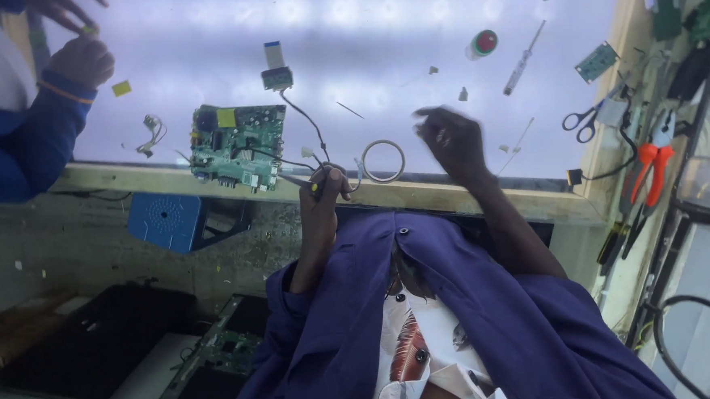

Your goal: Inspecting and handling various electronic circuit boards and components on a light table in a workshop.

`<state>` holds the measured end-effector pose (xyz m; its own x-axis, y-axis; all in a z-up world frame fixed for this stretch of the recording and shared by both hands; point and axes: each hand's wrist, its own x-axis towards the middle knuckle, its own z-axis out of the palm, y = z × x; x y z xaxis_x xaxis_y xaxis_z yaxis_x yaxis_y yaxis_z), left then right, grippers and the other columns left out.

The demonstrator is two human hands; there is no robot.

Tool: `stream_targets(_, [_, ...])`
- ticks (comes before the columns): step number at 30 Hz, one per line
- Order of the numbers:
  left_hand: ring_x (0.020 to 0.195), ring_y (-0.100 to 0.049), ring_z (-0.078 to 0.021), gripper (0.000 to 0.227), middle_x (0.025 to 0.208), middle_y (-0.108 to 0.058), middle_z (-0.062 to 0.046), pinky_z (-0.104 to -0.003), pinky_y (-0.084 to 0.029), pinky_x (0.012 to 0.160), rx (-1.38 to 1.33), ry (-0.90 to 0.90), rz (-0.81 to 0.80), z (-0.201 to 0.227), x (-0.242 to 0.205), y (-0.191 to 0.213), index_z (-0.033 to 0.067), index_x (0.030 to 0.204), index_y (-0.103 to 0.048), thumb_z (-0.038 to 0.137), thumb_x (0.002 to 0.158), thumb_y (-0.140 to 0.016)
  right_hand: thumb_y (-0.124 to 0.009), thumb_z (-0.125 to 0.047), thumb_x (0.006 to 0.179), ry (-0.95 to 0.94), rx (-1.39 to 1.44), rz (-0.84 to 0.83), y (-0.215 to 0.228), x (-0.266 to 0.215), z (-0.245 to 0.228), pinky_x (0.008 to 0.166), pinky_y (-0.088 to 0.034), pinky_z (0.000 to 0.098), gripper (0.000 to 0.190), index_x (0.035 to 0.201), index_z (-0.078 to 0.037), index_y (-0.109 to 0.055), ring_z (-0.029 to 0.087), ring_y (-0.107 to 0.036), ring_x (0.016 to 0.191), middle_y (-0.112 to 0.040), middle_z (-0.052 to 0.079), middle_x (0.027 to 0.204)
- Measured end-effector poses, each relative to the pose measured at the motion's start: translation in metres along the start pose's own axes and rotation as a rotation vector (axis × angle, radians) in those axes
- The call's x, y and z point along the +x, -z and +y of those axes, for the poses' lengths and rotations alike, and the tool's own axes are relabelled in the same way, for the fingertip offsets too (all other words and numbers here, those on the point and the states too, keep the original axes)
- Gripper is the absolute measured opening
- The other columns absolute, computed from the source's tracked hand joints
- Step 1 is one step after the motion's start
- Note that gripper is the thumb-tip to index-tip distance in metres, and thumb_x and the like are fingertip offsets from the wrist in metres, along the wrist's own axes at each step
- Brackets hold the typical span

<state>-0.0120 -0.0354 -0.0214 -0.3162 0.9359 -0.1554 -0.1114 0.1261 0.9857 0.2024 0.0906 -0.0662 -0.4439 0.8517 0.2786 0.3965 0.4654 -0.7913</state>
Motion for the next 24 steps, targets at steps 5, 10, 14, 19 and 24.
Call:
stream_targets(5, [0.071,-0.044,-0.0106,0.038,0.072,-0.046,0.002,-0.027,-0.038,0.069,-0.092,0.040,-0.030,0.010,0.002,-0.005,0.0128,0.064,-0.047,0.026,0.099,-0.050,-0.080,-0.010,0.081,-0.003,-0.475,0.438,0.040,0.037,0.085,0.070,-0.045,0.0354,0.041,0.116,-0.004,-0.060,0.025,-0.051,0.082,-0.058,0.008,0.093])
stream_targets(10, [0.073,-0.050,-0.0133,0.037,0.072,-0.051,-0.001,-0.031,-0.043,0.072,-0.094,0.031,-0.029,0.010,0.004,-0.006,0.0113,0.065,-0.047,0.028,0.098,-0.051,-0.079,-0.010,0.082,-0.012,-0.364,0.374,0.035,0.050,0.130,0.086,-0.048,0.0382,0.027,0.105,-0.005,-0.065,0.028,-0.054,0.100,-0.065,0.010,0.105])
stream_targets(14, [0.083,-0.064,-0.0185,0.030,0.078,-0.063,-0.004,-0.038,-0.049,0.089,-0.148,0.043,-0.006,0.008,0.011,-0.013,0.0111,0.075,-0.059,0.032,0.096,-0.055,-0.077,-0.002,0.083,-0.064,-0.101,0.319,0.029,0.047,0.071,0.084,-0.051,0.0356,0.029,0.109,-0.005,-0.065,0.026,-0.063,0.097,-0.069,0.011,0.108])
stream_targets(19, [0.053,-0.047,-0.0065,0.026,0.069,-0.048,-0.007,-0.017,-0.035,0.042,-0.424,0.096,-0.048,-0.043,0.034,-0.021,0.0029,0.091,-0.058,0.024,0.103,-0.047,-0.084,-0.009,0.080,-0.043,0.367,0.054,0.010,0.030,-0.028,0.088,-0.051,0.0378,0.056,0.130,-0.004,-0.057,0.027,-0.067,0.104,-0.070,0.015,0.110])
stream_targets(24, [0.055,-0.048,-0.0047,0.024,0.069,-0.053,-0.006,-0.016,-0.036,0.043,-0.395,0.040,0.025,0.007,0.031,-0.034,0.0010,0.112,-0.062,0.022,0.101,-0.054,-0.083,-0.015,0.081,0.085,0.381,0.017,-0.001,0.009,-0.071,0.082,-0.052,0.0378,0.046,0.118,0.003,-0.064,0.031,-0.065,0.103,-0.067,0.019,0.112])
